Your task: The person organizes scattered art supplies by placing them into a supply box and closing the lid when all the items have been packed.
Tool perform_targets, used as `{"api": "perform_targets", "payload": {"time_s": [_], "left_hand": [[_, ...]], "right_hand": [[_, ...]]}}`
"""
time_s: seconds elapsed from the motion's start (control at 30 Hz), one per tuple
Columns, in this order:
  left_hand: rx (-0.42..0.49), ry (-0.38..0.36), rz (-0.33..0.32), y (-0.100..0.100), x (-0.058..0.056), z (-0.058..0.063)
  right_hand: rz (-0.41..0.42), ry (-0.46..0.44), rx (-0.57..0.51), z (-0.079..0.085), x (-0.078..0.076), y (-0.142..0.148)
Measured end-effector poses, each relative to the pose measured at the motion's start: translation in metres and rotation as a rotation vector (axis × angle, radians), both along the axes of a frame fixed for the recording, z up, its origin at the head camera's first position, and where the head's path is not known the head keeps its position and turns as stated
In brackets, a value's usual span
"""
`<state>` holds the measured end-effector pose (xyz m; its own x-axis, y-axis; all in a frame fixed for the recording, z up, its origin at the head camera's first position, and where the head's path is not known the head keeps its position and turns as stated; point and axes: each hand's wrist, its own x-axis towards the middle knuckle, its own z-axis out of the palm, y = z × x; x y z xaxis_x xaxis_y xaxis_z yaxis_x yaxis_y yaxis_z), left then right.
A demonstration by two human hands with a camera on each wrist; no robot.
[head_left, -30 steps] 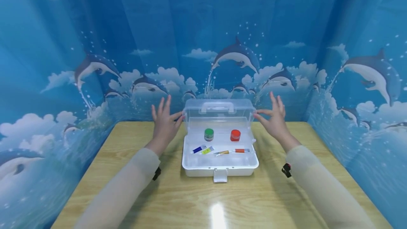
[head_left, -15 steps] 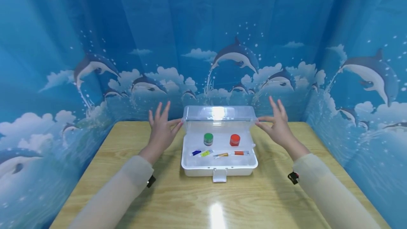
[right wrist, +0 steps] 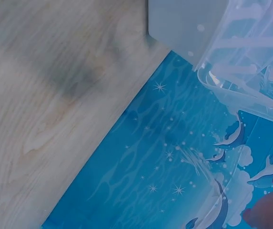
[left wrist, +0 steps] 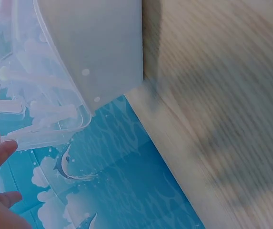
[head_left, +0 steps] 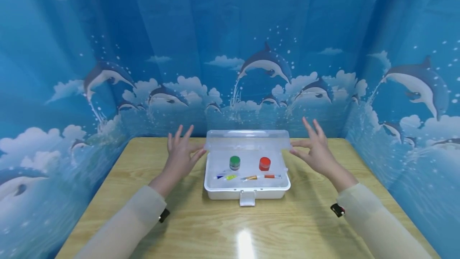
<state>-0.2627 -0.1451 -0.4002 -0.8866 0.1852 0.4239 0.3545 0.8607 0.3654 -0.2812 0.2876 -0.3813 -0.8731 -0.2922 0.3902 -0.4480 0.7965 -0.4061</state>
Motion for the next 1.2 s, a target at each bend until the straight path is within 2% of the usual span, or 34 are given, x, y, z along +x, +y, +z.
{"api": "perform_targets", "payload": {"time_s": [0.27,0.57,0.97,1.2], "left_hand": [[0.014,-0.066,-0.070,-0.003,0.011,-0.006],[0.008,-0.061,-0.133,-0.004,0.019,-0.017],[0.034,-0.071,-0.167,-0.006,0.029,-0.035],[0.046,-0.066,-0.179,-0.006,0.032,-0.040]], "right_hand": [[0.025,0.026,0.045,-0.009,0.013,0.002],[0.072,0.113,0.056,-0.025,0.025,0.001],[0.082,0.179,0.078,-0.046,0.044,-0.003],[0.082,0.182,0.095,-0.052,0.050,-0.005]]}}
